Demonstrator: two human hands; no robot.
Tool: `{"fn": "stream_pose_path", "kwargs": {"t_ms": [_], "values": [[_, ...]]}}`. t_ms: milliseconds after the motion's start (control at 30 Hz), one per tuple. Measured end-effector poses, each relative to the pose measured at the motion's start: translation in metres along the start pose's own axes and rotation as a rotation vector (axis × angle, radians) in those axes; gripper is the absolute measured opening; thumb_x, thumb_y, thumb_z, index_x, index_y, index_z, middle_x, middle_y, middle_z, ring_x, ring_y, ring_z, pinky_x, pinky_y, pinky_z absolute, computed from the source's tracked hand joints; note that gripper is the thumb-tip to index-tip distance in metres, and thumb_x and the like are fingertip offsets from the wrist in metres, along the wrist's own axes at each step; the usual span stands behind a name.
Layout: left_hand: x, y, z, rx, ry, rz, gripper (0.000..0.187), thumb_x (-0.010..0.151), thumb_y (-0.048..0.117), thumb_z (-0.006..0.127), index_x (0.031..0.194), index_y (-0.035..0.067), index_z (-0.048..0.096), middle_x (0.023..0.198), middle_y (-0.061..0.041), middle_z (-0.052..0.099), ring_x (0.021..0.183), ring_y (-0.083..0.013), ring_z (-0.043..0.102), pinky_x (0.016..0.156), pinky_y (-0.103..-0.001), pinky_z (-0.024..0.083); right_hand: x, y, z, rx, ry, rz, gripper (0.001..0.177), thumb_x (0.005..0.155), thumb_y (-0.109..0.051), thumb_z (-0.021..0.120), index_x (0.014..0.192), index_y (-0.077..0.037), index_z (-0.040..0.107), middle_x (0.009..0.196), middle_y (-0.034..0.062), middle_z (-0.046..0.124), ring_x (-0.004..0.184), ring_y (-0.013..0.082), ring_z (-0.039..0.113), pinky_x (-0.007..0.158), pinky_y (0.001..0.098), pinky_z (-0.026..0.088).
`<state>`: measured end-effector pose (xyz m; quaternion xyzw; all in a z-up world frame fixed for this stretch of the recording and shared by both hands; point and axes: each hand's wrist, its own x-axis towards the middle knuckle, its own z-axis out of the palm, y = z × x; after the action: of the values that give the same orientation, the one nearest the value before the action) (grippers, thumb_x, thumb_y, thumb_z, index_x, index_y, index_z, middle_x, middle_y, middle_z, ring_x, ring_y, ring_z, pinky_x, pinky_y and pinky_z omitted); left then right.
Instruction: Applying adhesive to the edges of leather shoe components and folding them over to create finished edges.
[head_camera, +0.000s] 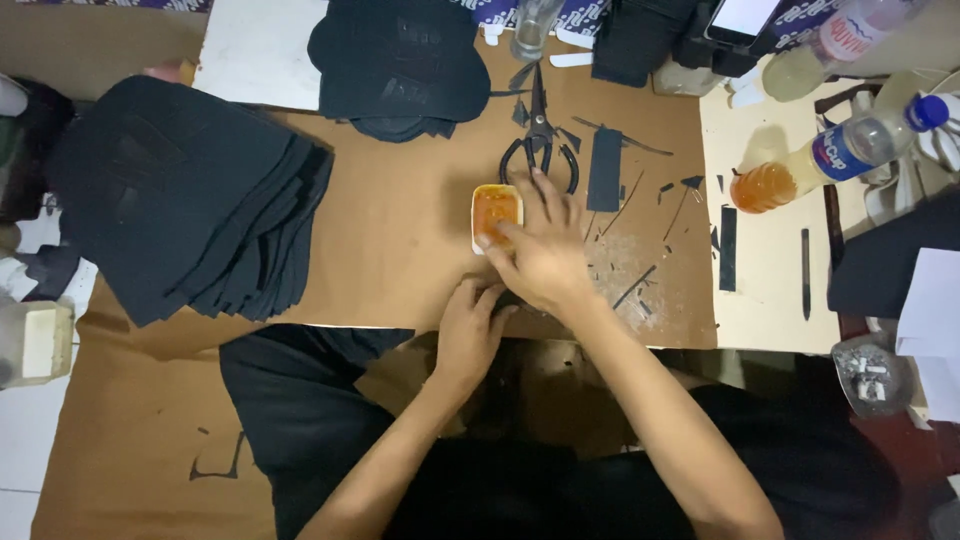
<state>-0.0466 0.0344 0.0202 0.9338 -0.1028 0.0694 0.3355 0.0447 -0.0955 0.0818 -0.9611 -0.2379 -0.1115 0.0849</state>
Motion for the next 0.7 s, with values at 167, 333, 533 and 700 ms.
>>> {"fn": "stream_pose_path", "kwargs": {"t_ms": [167,333,533,700], "values": [[-0.005,-0.002,0.008,-0.01,-0.016,-0.015,0.027,0.096,0.031,0.074,0.115,0.011,0.071,0.098,-0.008,0.054,0.094,-0.0284,0.062,0.082,-0.036,0.051,-0.023,0.008,-0.009,-0.104,0.274,-0.127,0.041,0.095,-0.056,0.061,0.077,-0.022,0.077,0.125,0.0098,0.062,0.128,0.0332,0.053,0.095,0.0472,0.038],[-0.006,0.0,0.004,-0.067,-0.015,-0.064,0.027,0.095,0.026,0.075,0.115,0.01,0.071,0.107,-0.009,0.057,0.103,-0.0299,0.063,0.089,-0.038,0.051,-0.032,0.005,-0.014,-0.115,0.283,-0.12,0.042,0.095,-0.058,0.06,0.086,-0.022,0.079,0.127,0.0107,0.063,0.128,0.0335,0.054,0.095,0.0491,0.041],[-0.005,0.002,0.006,-0.067,0.011,-0.056,0.025,0.092,0.025,0.078,0.112,0.011,0.072,0.104,-0.008,0.057,0.099,-0.0295,0.063,0.087,-0.039,0.05,-0.053,0.016,-0.054,0.193,0.407,-0.095,0.049,0.101,-0.049,0.049,0.072,-0.015,0.07,0.115,0.0118,0.07,0.119,0.0338,0.06,0.097,0.0508,0.041],[-0.006,0.0,0.009,-0.111,0.0,-0.082,0.025,0.092,0.028,0.078,0.11,0.011,0.073,0.102,-0.008,0.057,0.096,-0.0303,0.064,0.086,-0.041,0.051,-0.11,0.057,-0.026,0.626,0.185,0.306,0.035,0.108,-0.04,0.046,0.127,-0.024,0.071,0.148,0.0124,0.042,0.142,0.0448,0.032,0.114,0.0687,0.02]]}}
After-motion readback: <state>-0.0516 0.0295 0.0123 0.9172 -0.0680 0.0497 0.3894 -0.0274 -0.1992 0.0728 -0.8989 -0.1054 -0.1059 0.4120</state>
